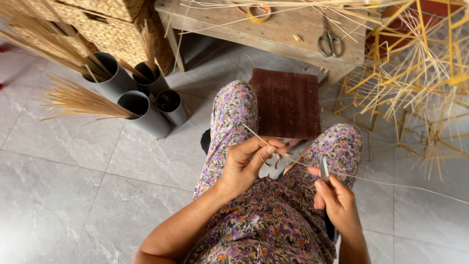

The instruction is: The person sits on a low stool and splits thin bamboo strips with a small knife, shaving and peeling the strips lengthwise while working across their lap. They pull each strip taut, run the knife along it to separate thin slivers, and set finished strips aside near a workbench holding bamboo frames and scissors.

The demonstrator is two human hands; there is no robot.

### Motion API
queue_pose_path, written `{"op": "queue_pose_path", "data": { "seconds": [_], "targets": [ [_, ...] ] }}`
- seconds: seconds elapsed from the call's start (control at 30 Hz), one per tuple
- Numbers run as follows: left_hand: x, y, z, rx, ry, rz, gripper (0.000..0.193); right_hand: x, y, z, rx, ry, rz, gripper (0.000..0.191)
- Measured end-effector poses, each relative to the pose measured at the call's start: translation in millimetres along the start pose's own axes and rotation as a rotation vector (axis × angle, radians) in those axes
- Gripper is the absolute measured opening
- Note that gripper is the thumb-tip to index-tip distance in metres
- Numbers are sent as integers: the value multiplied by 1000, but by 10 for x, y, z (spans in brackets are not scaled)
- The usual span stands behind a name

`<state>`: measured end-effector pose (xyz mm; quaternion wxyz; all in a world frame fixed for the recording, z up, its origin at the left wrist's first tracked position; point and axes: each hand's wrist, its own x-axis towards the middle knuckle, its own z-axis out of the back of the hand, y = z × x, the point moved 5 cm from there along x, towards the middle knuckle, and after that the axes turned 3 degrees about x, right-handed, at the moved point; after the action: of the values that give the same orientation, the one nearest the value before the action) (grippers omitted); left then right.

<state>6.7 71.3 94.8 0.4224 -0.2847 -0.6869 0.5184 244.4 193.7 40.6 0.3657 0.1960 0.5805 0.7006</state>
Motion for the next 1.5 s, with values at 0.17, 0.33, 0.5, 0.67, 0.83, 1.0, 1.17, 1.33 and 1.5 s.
{"op": "queue_pose_path", "data": {
  "seconds": [0.17, 0.33, 0.5, 0.67, 0.83, 1.0, 1.17, 1.33, 1.5],
  "targets": [
    [-84, -300, -445, 25, 74, -76, 22, -261, 535, -30, 114, -19, 196, 53],
    [-25, -545, -548, 59, 91, -223, 23, -139, 499, -25, -30, 2, 210, 31],
    [-70, -607, -514, -283, 118, -160, 25, -153, 393, -38, 7, 28, 24, 43],
    [-4, -625, -594, -151, 234, -125, 24, -242, 831, 62, 107, 54, 163, 58],
    [134, -290, -618, -199, 353, -84, 25, -332, 960, 91, 276, 82, 321, 63],
    [228, -145, -782, -252, 354, -20, 23, -529, 1144, 157, 325, 100, 342, 63],
    [351, -345, -895, -1, 391, -255, 23, -513, 1242, 157, 556, 202, 179, 68],
    [415, -339, -987, -15, 397, -312, 24, -494, 1134, 229, 670, 255, 111, 68],
    [431, -324, -1022, 129, 380, -479, 21, -525, 1026, 267, 507, 231, 150, 63]
  ]
}}
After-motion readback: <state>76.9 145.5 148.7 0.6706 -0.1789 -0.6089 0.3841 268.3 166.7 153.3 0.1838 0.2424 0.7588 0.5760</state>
